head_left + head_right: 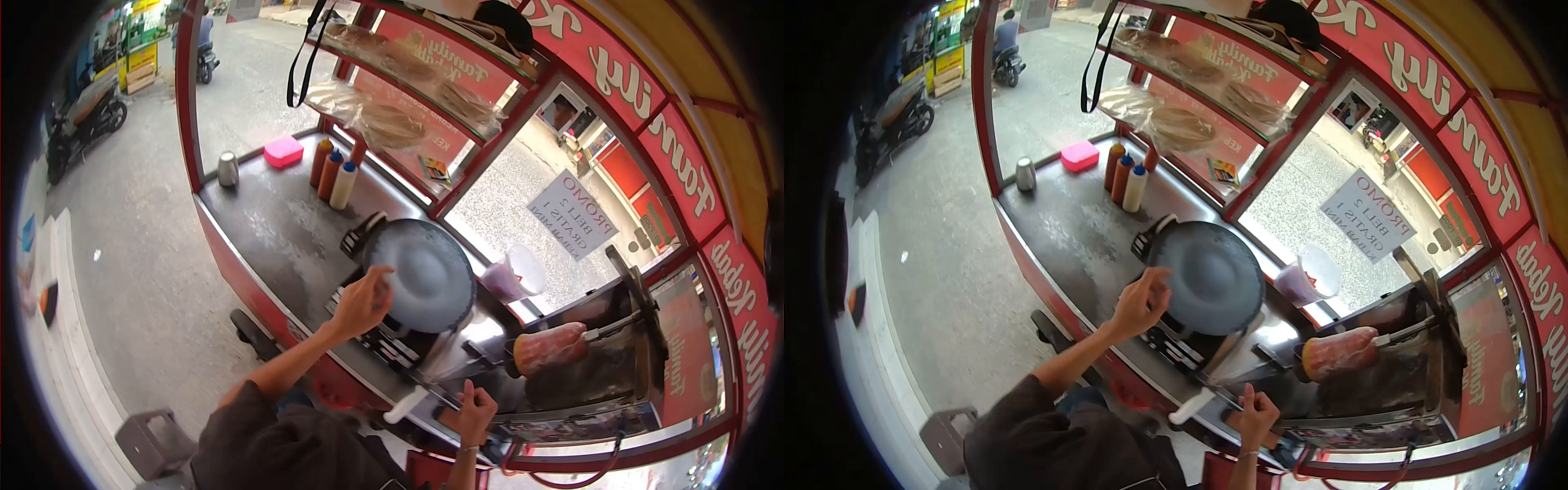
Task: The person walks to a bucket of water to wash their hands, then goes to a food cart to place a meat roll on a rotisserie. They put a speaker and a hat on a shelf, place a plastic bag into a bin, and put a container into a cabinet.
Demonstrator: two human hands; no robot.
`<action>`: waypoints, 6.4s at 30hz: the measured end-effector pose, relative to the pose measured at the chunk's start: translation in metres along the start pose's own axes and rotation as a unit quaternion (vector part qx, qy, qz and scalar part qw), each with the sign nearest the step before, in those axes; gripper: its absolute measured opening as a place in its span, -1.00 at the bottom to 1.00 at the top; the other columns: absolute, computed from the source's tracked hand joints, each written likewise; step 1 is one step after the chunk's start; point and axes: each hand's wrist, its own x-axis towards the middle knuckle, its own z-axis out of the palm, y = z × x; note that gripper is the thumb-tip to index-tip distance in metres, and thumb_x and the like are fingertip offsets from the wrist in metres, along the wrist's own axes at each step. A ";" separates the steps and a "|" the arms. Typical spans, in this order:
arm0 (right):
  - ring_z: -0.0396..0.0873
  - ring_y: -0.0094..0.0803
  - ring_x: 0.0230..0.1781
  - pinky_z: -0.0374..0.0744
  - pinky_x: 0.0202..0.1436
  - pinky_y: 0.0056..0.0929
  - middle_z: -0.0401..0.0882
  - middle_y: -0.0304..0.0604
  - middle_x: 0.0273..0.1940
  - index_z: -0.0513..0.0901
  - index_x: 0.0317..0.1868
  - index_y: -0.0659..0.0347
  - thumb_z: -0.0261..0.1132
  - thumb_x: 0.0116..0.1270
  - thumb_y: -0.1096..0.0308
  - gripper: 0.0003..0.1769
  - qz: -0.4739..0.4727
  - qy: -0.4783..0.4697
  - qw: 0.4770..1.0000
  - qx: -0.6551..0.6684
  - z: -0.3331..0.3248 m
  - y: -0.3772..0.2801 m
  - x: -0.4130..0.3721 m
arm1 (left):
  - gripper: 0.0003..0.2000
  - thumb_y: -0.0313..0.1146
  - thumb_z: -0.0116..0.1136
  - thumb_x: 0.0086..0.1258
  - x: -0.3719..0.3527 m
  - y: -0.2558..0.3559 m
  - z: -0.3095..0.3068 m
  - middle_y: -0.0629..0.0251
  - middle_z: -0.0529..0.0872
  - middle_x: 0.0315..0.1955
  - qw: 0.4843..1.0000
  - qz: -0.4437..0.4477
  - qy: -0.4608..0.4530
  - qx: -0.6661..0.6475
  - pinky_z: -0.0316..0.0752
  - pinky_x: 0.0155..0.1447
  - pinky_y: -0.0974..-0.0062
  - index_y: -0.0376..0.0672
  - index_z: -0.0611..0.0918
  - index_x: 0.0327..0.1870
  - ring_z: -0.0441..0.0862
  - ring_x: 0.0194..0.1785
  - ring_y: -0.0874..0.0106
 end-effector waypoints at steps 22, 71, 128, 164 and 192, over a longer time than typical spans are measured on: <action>0.51 -0.61 -0.48 0.50 -0.34 -0.65 0.54 -0.25 -0.52 0.63 -0.17 0.33 0.22 0.25 0.55 -0.85 -0.268 0.053 0.961 -0.031 0.194 -0.292 0.004 | -0.67 -0.14 0.10 0.19 -0.383 -0.436 -0.413 0.16 0.74 -0.47 0.586 -0.613 -0.446 0.287 0.57 -0.24 0.34 -0.27 0.69 -0.33 0.71 -0.40 0.32; 0.64 -0.16 -0.26 0.54 -0.12 -0.23 0.64 0.03 -0.31 0.67 -0.20 0.26 0.23 0.18 -0.11 -0.47 -0.413 0.285 0.780 -0.374 0.443 -0.751 0.468 | -0.61 -0.10 0.10 0.31 -0.010 -0.562 -0.485 0.13 0.67 -0.36 0.743 -0.558 -0.369 -0.023 0.58 -0.20 0.36 -0.31 0.55 -0.10 0.67 -0.27 0.35; 0.48 -0.26 -0.18 0.42 -0.15 -0.38 0.46 -0.14 -0.21 0.48 -0.19 0.10 0.19 0.33 0.31 -0.89 -0.445 0.196 0.723 0.491 0.159 -0.359 -0.305 | -0.81 -0.32 0.17 0.33 -0.120 0.239 -0.251 0.28 0.50 -0.43 0.793 0.170 -0.291 -0.508 0.48 0.00 0.39 -0.16 0.54 -0.11 0.55 -0.19 0.42; 0.57 -0.14 -0.20 0.60 -0.07 -0.26 0.56 -0.10 -0.23 0.56 -0.28 0.23 0.32 0.23 0.42 -0.89 -0.477 0.191 0.737 0.438 0.084 -0.278 -0.203 | -0.85 -0.25 0.06 0.38 -0.085 0.248 -0.105 0.47 0.51 -0.54 0.726 0.118 -0.262 -0.625 0.49 -0.31 0.62 -0.05 0.45 -0.37 0.49 -0.54 0.56; 0.54 -0.15 -0.07 0.56 -0.06 -0.30 0.52 -0.11 -0.02 0.50 0.08 0.16 0.29 0.18 0.39 -0.58 -0.058 -0.142 0.988 -0.015 0.171 0.055 -0.255 | -0.68 -0.53 0.24 0.24 -0.319 -0.054 -0.074 0.15 0.61 -0.19 0.668 -0.680 -0.186 -0.240 0.58 -0.07 0.45 -0.23 0.41 -0.03 0.64 -0.13 0.37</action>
